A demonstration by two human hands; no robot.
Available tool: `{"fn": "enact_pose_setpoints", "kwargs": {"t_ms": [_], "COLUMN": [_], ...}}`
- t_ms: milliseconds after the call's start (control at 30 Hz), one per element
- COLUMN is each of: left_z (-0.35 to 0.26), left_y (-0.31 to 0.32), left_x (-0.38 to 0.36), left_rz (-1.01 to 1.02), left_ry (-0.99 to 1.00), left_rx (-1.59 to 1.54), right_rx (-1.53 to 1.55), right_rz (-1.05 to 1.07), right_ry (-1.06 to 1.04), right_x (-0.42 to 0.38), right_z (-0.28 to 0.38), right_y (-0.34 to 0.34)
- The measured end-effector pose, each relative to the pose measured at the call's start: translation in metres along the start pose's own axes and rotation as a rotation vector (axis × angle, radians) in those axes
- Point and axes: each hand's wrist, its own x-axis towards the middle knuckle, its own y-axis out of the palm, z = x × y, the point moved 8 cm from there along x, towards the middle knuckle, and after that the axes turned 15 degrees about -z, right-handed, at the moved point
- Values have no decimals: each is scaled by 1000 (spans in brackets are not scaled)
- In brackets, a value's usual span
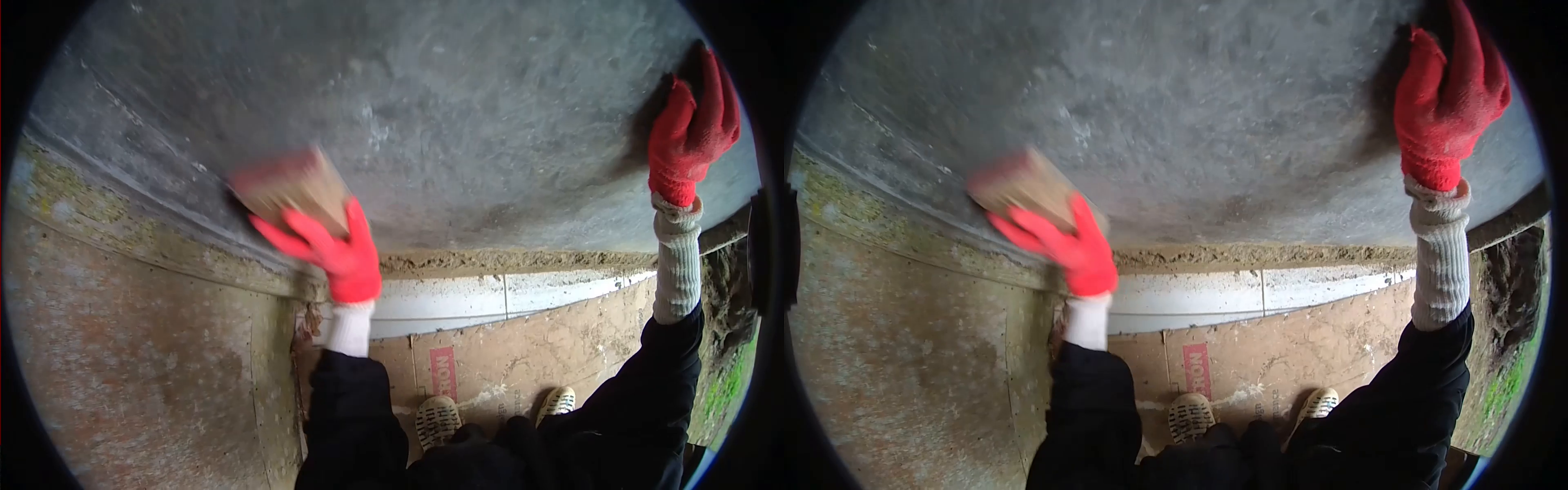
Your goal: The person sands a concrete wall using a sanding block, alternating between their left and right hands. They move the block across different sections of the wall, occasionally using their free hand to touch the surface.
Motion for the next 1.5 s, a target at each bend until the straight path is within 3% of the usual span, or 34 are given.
{"fn": "enact_pose_setpoints", "kwargs": {"t_ms": [67, 167, 233, 333, 400, 500, 567, 667, 733, 833, 900, 1000, 1100, 1167, 1267, 1367, 1500], "left_z": [-25, -27, -11, 31, 40, 26, -2, -17, -19, 6, 41, 43, -2, -30, -39, -21, 25], "left_y": [1, 0, -1, 2, 1, 0, 0, 2, 2, 1, 3, -2, 3, 5, 5, 4, -1], "left_x": [62, 68, 26, -89, -116, -76, -6, 49, 51, -27, -105, -123, -20, 51, 79, 11, -108], "left_rz": [-43, -76, -74, -13, 32, 20, -31, -39, -57, -45, 21, 69, -59, -43, -55, -88, 34], "left_ry": [70, 118, 227, 29, -69, 19, 57, 73, 148, 168, -128, -45, 107, 80, 67, 223, 0], "left_rx": [94, 88, 32, 3, -8, 21, 3, 56, 93, 30, -71, 27, 37, 76, 149, 62, 8], "right_rx": [-16, -9, -37, -10, -21, -23, 6, -198, 97, -3, -23, -46, -51, -46, 19, 12, 3], "right_rz": [-5, -22, -24, -44, -34, -20, -22, -73, -65, 21, -2, -42, -38, -32, -44, -24, -15], "right_ry": [14, 1, -18, -66, -20, 3, 11, -162, -7, 120, 55, -25, -33, -21, -13, 3, 32], "right_x": [-3, -3, -2, -2, -4, -1, -5, -11, -12, -12, -7, 0, -2, -6, -4, -4, -1], "right_z": [-6, -6, -7, -4, -7, -8, -8, -9, -28, -18, -13, -13, -12, -7, -8, -8, -6], "right_y": [1, 0, 1, 0, 0, 0, 1, 0, 3, 0, 0, -1, -3, -2, -1, 0, 0]}}
